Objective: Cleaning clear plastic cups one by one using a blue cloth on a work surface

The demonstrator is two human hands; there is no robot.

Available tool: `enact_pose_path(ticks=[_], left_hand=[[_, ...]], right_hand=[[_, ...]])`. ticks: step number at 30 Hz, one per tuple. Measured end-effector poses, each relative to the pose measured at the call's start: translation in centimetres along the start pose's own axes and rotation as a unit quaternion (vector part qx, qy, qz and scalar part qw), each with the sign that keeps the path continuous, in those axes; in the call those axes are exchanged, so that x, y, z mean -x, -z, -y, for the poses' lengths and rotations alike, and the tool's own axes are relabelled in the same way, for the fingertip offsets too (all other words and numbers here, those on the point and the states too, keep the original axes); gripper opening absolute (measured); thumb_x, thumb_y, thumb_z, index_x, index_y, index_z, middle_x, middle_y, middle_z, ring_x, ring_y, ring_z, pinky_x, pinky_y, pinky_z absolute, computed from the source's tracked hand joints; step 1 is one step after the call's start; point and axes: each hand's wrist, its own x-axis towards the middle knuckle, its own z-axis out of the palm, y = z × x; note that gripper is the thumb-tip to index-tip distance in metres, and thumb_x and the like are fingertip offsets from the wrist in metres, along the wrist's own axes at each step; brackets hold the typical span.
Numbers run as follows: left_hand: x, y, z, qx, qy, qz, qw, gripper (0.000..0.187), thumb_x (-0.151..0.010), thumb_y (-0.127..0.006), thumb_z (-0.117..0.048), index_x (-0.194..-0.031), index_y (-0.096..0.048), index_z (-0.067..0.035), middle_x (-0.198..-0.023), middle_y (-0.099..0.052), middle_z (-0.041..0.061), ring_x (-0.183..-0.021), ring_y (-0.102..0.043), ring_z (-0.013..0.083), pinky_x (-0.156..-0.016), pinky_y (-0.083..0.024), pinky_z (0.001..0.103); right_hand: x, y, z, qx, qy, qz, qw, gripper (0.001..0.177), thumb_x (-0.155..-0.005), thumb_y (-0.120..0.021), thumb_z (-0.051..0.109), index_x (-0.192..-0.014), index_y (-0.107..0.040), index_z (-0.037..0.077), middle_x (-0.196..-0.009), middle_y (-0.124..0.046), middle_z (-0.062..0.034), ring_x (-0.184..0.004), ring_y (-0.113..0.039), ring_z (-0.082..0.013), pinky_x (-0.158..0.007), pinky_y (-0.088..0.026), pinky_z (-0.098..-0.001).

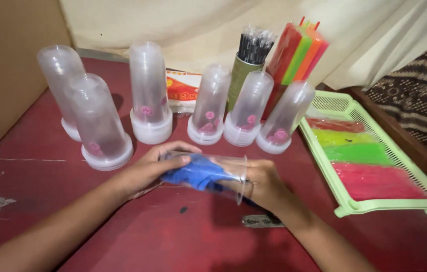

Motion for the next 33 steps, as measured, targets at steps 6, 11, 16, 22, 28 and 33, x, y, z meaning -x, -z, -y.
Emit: enact_pose_path(ticks=[6, 11, 16, 22, 28, 33], left_hand=[[0.9, -0.1, -0.4, -0.165, -0.109, 0.036, 0.980, 0.053, -0.077, -0.084, -0.023, -0.126, -0.073, -0.007, -0.114, -0.078, 0.012, -0.101, -0.068, 0.0193, -0.087, -0.061, 0.038], [1.8, -1.0, -1.4, -0.225, -0.193, 0.075, 0.952, 0.058, -0.074, -0.089, -0.023, -0.128, -0.072, -0.009, -0.114, -0.077, 0.012, -0.108, -0.067, 0.0201, -0.095, -0.056, 0.040], [2.3, -1.3, -1.3, -0.258, -0.236, 0.082, 0.933, 0.065, -0.069, -0.094, -0.029, -0.126, -0.072, -0.008, -0.114, -0.075, 0.013, -0.109, -0.067, 0.0230, -0.097, -0.054, 0.042], [2.8, -2.1, -2.2, -0.335, -0.286, 0.075, 0.895, 0.076, -0.058, -0.099, -0.030, -0.127, -0.072, -0.012, -0.110, -0.078, 0.010, -0.103, -0.073, 0.0233, -0.092, -0.057, 0.042], [3.6, -1.9, -3.9, -0.506, -0.411, 0.190, 0.734, 0.063, -0.090, -0.078, -0.034, -0.142, -0.053, -0.009, -0.155, -0.051, 0.015, -0.141, -0.058, 0.0311, -0.118, -0.048, 0.043], [2.8, -1.5, -3.4, -0.685, -0.530, 0.088, 0.493, 0.057, -0.103, -0.064, -0.045, -0.146, -0.052, -0.010, -0.142, -0.060, 0.019, -0.112, -0.068, 0.0317, -0.086, -0.057, 0.041]], right_hand=[[-0.8, -1.8, 3.3, 0.009, -0.093, -0.018, 0.995, 0.027, -0.078, -0.085, 0.014, -0.102, -0.081, 0.002, -0.103, -0.082, -0.0186, -0.104, -0.076, -0.0392, -0.087, -0.061, -0.0506], [-0.9, -1.7, 2.6, 0.027, -0.162, -0.008, 0.986, 0.022, -0.079, -0.086, 0.025, -0.097, -0.085, 0.013, -0.097, -0.086, -0.0076, -0.101, -0.079, -0.0296, -0.092, -0.059, -0.0454], [-0.3, -1.2, 1.4, -0.018, -0.236, 0.006, 0.972, 0.021, -0.078, -0.085, 0.019, -0.097, -0.087, 0.011, -0.099, -0.086, -0.0109, -0.106, -0.076, -0.0252, -0.089, -0.061, -0.0454], [0.9, -1.3, -2.1, -0.092, -0.280, 0.011, 0.956, 0.021, -0.083, -0.080, 0.019, -0.097, -0.086, 0.004, -0.099, -0.084, -0.0181, -0.104, -0.076, -0.0271, -0.088, -0.060, -0.0474], [0.2, -0.5, -1.9, -0.306, -0.392, 0.074, 0.864, 0.021, -0.084, -0.076, 0.021, -0.079, -0.072, 0.002, -0.071, -0.066, -0.0035, -0.063, -0.061, -0.0135, -0.058, -0.043, -0.0263], [-1.1, -0.3, 1.1, -0.320, -0.366, 0.069, 0.871, 0.034, -0.090, -0.067, 0.029, -0.097, -0.074, -0.004, -0.085, -0.074, -0.0105, -0.076, -0.068, -0.0171, -0.070, -0.050, -0.0263]])
